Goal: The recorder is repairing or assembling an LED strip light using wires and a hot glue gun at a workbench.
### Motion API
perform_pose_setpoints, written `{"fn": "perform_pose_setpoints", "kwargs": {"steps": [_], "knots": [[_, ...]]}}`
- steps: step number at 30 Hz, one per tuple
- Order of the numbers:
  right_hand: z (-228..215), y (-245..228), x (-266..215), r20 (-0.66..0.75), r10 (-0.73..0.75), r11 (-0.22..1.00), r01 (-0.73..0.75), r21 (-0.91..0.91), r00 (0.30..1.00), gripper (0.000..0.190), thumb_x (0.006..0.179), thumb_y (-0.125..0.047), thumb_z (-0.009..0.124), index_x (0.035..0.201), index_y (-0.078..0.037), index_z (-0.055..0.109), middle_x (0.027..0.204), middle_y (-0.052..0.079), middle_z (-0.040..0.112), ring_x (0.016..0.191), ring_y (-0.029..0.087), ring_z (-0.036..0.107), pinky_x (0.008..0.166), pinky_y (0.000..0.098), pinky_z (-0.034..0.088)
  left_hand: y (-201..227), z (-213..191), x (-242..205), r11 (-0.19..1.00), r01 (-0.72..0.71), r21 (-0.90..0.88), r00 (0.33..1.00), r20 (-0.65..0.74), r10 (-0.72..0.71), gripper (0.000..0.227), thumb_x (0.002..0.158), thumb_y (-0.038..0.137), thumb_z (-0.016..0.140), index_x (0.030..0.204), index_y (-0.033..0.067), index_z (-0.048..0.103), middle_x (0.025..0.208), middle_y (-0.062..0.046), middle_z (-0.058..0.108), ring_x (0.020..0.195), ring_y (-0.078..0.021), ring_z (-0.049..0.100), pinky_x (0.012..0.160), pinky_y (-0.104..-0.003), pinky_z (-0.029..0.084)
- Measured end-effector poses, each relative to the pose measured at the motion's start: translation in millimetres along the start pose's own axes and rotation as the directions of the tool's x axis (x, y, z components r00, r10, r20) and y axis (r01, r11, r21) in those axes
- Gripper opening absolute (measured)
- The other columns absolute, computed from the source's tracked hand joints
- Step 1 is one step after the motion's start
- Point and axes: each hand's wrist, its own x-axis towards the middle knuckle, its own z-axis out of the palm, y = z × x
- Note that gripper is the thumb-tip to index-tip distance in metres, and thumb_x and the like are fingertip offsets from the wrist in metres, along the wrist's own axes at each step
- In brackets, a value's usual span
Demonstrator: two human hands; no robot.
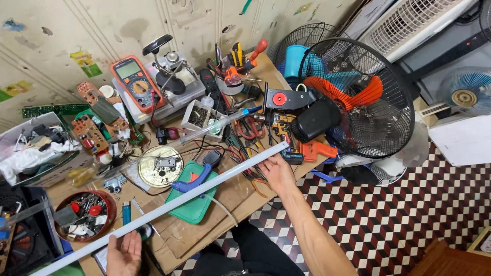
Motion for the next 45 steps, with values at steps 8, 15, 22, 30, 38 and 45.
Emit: {"fn": "perform_pose_setpoints", "kwargs": {"steps": [8,15,22,30,38,45], "knots": [[29.2,-21.1,-23.3,0.236,0.071,0.985,-0.031,-0.169,0.969,0.047,0.089,-0.003,0.056,0.135,-0.002,0.05,0.134,0.017,0.061,0.127,0.029,0.059,0.114,0.0464,0.045,-26.9,35.2,21.5,0.995,0.049,0.082,0.991,0.118,-0.058,0.034,0.102,0.035,0.071,0.121,0.008,0.061,0.12,-0.007,0.07,0.114,-0.0234,0.069,0.098,-0.039,0.054],[-33.2,-9.5,1.2,0.085,0.208,0.849,-0.136,-0.511,0.975,0.045,0.094,-0.012,0.055,0.138,-0.005,0.053,0.133,0.012,0.066,0.121,0.022,0.064,0.103,0.0345,0.053,-28.4,57.6,5.9,0.996,0.062,0.072,0.998,0.017,-0.063,0.034,0.104,0.039,0.067,0.118,0.009,0.06,0.12,-0.009,0.07,0.117,-0.0248,0.068,0.097,-0.041,0.054],[-162.2,18.1,2.8,-0.204,-0.086,0.51,-0.133,-0.85,0.975,0.034,0.089,-0.012,0.063,0.119,0.002,0.069,0.104,0.019,0.074,0.092,0.028,0.07,0.078,0.0341,0.056,-38.7,67.5,-36.5,1.0,0.006,-0.023,0.996,0.092,-0.004,0.031,0.104,0.032,0.069,0.117,0.005,0.062,0.121,-0.012,0.07,0.117,-0.0248,0.07,0.097,-0.04,0.056],[-85.2,9.3,-24.5,-0.093,-0.294,-0.073,-0.119,-0.99,0.951,0.04,0.085,-0.024,0.069,0.121,-0.008,0.067,0.117,0.015,0.068,0.111,0.035,0.065,0.094,0.0433,0.052,-52.5,88.7,-68.9,0.999,0.033,-0.03,0.997,0.069,-0.031,0.031,0.1,0.033,0.072,0.116,0.0073,0.066,0.121,-0.008,0.07,0.116,-0.0207,0.069,0.096,-0.038,0.056],[-71.2,23.7,-10.9,0.133,-0.222,-0.251,0.075,-0.965,0.966,0.034,0.085,-0.025,0.071,0.113,-0.007,0.069,0.116,0.016,0.064,0.109,0.037,0.062,0.091,0.0474,0.051,-52.0,97.9,-95.4,0.999,0.023,-0.026,0.996,0.089,-0.02,0.037,0.098,0.033,0.07,0.123,0.0067,0.064,0.122,-0.013,0.069,0.113,-0.0225,0.068,0.099,-0.037,0.058],[-66.0,6.4,-28.0,0.2,-0.255,-0.249,0.136,-0.959,0.946,0.021,0.089,-0.022,0.067,0.105,-0.01,0.072,0.104,0.012,0.07,0.1,0.035,0.067,0.086,0.0472,0.053,-55.0,105.5,-109.3,0.999,0.003,-0.034,0.994,0.111,0.0,0.041,0.1,0.036,0.067,0.126,0.0056,0.064,0.124,-0.013,0.069,0.113,-0.0224,0.067,0.1,-0.037,0.056]]}}
